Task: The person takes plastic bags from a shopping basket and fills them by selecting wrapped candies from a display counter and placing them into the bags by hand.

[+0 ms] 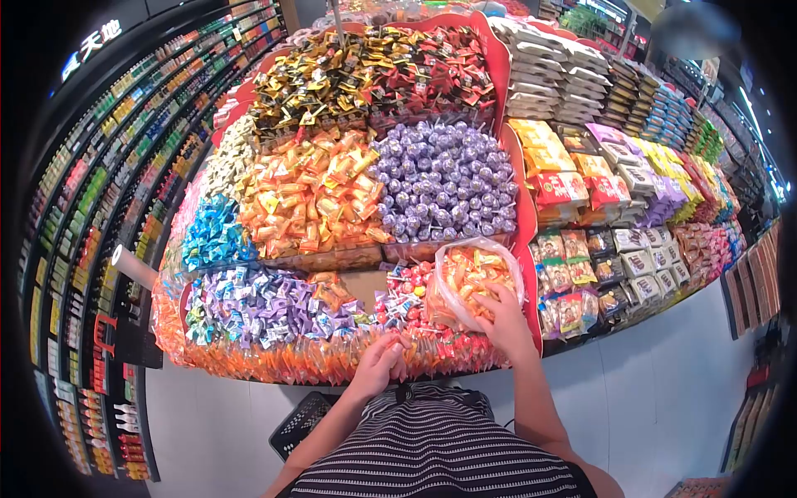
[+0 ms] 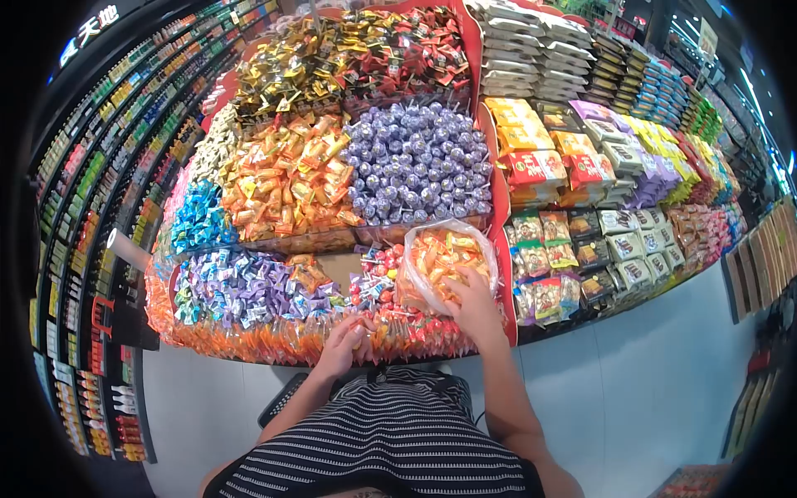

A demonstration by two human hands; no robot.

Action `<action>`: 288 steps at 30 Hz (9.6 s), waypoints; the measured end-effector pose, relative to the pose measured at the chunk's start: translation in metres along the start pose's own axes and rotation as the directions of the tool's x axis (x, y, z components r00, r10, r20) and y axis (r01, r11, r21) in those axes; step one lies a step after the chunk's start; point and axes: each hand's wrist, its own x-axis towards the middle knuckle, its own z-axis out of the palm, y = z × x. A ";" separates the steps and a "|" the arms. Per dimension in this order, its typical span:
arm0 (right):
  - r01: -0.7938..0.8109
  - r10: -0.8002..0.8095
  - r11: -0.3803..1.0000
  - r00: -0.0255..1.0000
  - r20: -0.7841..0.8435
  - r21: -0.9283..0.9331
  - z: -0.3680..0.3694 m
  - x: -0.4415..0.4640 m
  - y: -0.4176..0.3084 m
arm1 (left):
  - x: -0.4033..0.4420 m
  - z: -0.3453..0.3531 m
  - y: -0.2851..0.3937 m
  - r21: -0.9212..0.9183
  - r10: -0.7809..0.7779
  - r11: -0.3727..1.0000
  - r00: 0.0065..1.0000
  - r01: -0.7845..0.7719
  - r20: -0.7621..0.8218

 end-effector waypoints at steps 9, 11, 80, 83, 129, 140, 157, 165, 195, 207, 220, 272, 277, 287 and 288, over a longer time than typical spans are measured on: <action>-0.045 0.064 0.978 0.994 -0.085 0.204 -0.019 0.005 -0.002 | 0.005 -0.005 0.005 0.007 0.007 1.000 1.000 -0.007 -0.014; -0.013 0.031 0.985 0.994 -0.104 0.171 -0.021 0.009 -0.002 | 0.004 -0.005 0.005 -0.011 -0.001 1.000 1.000 0.001 -0.015; 0.076 -0.046 0.991 0.967 -0.249 0.112 0.003 0.082 -0.033 | 0.087 -0.083 0.020 0.386 0.084 0.921 0.944 0.048 -0.319; -0.030 0.031 1.000 0.973 -0.231 0.010 -0.011 0.078 -0.008 | 0.087 -0.095 0.019 0.597 0.245 0.801 0.897 0.026 -0.369; 0.025 0.035 0.990 0.912 -0.409 0.139 -0.012 0.077 -0.023 | 0.080 -0.045 0.049 0.736 0.345 0.569 0.919 -0.366 0.190; 0.270 -0.310 0.837 0.951 0.006 0.475 0.024 0.060 -0.080 | 0.084 -0.032 0.040 0.124 0.051 0.989 0.964 -0.086 0.260; 0.156 -0.156 0.970 0.988 0.013 -0.189 0.010 0.070 -0.025 | 0.090 -0.072 0.004 0.536 0.309 0.802 0.951 -0.262 0.003; 0.083 -0.075 0.993 0.992 0.101 -0.080 0.013 0.077 -0.009 | 0.085 -0.058 0.023 0.333 -0.010 0.941 0.991 0.054 -0.133; 0.163 -0.163 0.971 0.987 0.017 -0.174 0.026 0.080 -0.014 | 0.087 -0.056 0.024 0.349 -0.076 0.936 0.993 0.040 0.090; 0.058 -0.041 0.995 0.976 -0.216 0.075 0.008 0.085 -0.021 | 0.084 -0.054 0.026 0.087 -0.167 0.984 0.978 0.157 0.123; 0.267 -0.380 0.823 0.915 0.137 0.502 0.021 0.071 -0.071 | 0.083 -0.053 0.039 -0.098 -0.144 0.981 0.967 0.167 0.208; 0.307 -0.415 0.874 0.875 0.250 0.376 0.036 0.068 -0.070 | 0.081 -0.037 0.036 0.374 -0.313 0.908 0.897 0.187 0.313; 0.300 -0.419 0.860 0.876 0.238 0.412 0.035 0.069 -0.071 | 0.081 -0.039 0.036 0.464 -0.386 0.859 0.867 0.214 0.315; 0.507 -0.569 0.794 0.814 0.118 0.335 0.032 0.074 -0.073 | 0.084 -0.033 0.042 0.543 -0.378 0.834 0.819 0.099 0.432; 0.503 -0.566 0.795 0.816 0.117 0.338 0.032 0.073 -0.073 | 0.083 -0.033 0.041 0.559 -0.395 0.822 0.815 0.107 0.424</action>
